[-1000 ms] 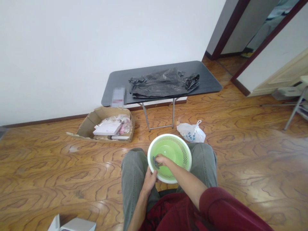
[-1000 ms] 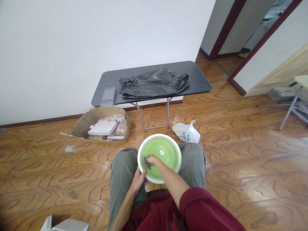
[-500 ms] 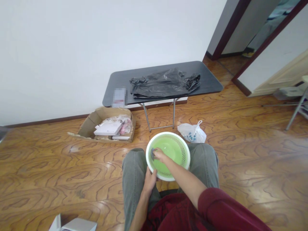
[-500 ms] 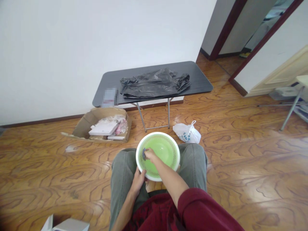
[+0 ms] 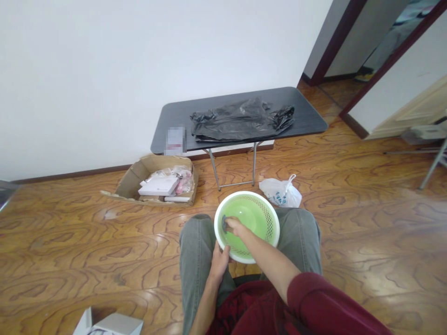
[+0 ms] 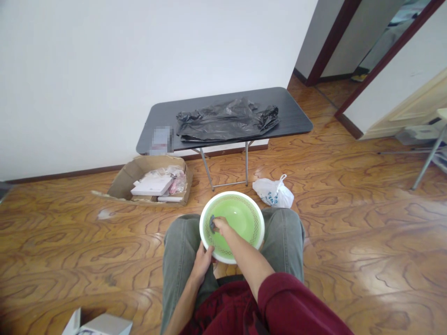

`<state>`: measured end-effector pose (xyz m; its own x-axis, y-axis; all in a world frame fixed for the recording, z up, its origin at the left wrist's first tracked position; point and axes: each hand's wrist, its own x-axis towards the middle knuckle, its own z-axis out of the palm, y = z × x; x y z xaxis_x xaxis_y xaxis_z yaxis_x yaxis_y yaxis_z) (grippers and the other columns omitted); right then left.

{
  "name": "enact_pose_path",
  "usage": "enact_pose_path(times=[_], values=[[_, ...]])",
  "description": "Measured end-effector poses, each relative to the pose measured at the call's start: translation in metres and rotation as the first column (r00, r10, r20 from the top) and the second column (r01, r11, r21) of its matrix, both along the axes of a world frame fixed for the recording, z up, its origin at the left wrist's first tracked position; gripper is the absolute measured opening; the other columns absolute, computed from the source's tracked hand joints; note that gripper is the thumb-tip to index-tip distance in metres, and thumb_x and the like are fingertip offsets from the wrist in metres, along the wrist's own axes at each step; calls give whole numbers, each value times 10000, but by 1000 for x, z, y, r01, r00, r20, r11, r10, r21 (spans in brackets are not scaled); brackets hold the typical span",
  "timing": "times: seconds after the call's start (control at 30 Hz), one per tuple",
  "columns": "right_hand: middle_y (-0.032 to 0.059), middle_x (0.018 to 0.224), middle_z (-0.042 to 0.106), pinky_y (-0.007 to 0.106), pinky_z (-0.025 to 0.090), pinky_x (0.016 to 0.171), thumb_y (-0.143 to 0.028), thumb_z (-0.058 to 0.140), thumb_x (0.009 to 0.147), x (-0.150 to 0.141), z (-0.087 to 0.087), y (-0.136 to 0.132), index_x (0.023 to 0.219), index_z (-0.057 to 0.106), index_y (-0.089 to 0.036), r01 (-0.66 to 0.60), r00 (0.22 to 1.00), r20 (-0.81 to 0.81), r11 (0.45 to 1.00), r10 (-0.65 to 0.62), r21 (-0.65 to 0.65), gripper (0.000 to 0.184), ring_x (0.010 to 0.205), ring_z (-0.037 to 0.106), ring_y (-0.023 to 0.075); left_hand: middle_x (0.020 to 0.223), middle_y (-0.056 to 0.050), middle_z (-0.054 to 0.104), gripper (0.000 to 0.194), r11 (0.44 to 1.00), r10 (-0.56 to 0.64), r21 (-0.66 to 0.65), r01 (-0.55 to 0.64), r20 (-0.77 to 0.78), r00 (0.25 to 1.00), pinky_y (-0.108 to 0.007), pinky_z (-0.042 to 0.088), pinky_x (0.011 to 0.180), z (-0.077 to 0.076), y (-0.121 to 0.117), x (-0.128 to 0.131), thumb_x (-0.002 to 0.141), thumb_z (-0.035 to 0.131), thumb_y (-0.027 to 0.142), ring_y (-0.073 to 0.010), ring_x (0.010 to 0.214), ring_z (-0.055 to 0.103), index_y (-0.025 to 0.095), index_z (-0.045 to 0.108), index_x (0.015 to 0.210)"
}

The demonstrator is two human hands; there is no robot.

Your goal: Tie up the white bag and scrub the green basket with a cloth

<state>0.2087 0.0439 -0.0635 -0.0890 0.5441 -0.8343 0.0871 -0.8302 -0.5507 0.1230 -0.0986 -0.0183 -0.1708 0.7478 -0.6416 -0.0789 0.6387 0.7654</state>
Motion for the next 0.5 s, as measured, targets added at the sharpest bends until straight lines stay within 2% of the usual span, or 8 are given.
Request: enact_pose_path(times=[0.07,0.17,0.33,0.37,0.5], values=[[45,863,732,188,571,790,-105,503,1000,-2,4,8,961,609,-195,183,981,-67,983,-183,-16,144,941,732,141,947,-76,746,710,1000,1,-8,-1,-6,1000,-318,633,591,0,0,0,849,886,606,-240,766,749,169,664,1362],[61,892,754,200,610,875,-153,465,1014,-1,5,19,964,565,-234,417,897,-140,908,-419,-42,137,1017,761,159,1007,-99,756,714,1000,5,-22,-6,-14,1000,-321,631,591,0,0,1,853,881,589,-242,769,753,162,650,1376],[42,941,781,213,632,885,-224,565,962,0,-5,30,940,544,-273,540,838,-118,840,-532,52,57,1056,781,163,1047,-97,763,680,999,13,-32,-13,-11,1000,-275,610,573,2,1,3,851,881,552,-215,758,756,169,652,1364],[29,929,775,219,636,879,-214,580,944,1,-7,32,919,543,-275,591,803,-131,805,-581,51,75,1026,782,159,1039,-92,764,661,999,19,-30,-20,-12,1000,-263,604,563,2,1,3,852,882,541,-211,760,756,170,658,1350],[-10,852,743,236,655,865,-154,587,903,12,-12,47,871,568,-278,791,593,-177,609,-786,-56,129,916,773,144,992,-69,764,572,998,47,-40,-47,-16,999,-236,594,529,5,2,5,875,867,454,-199,749,755,168,662,1327]])
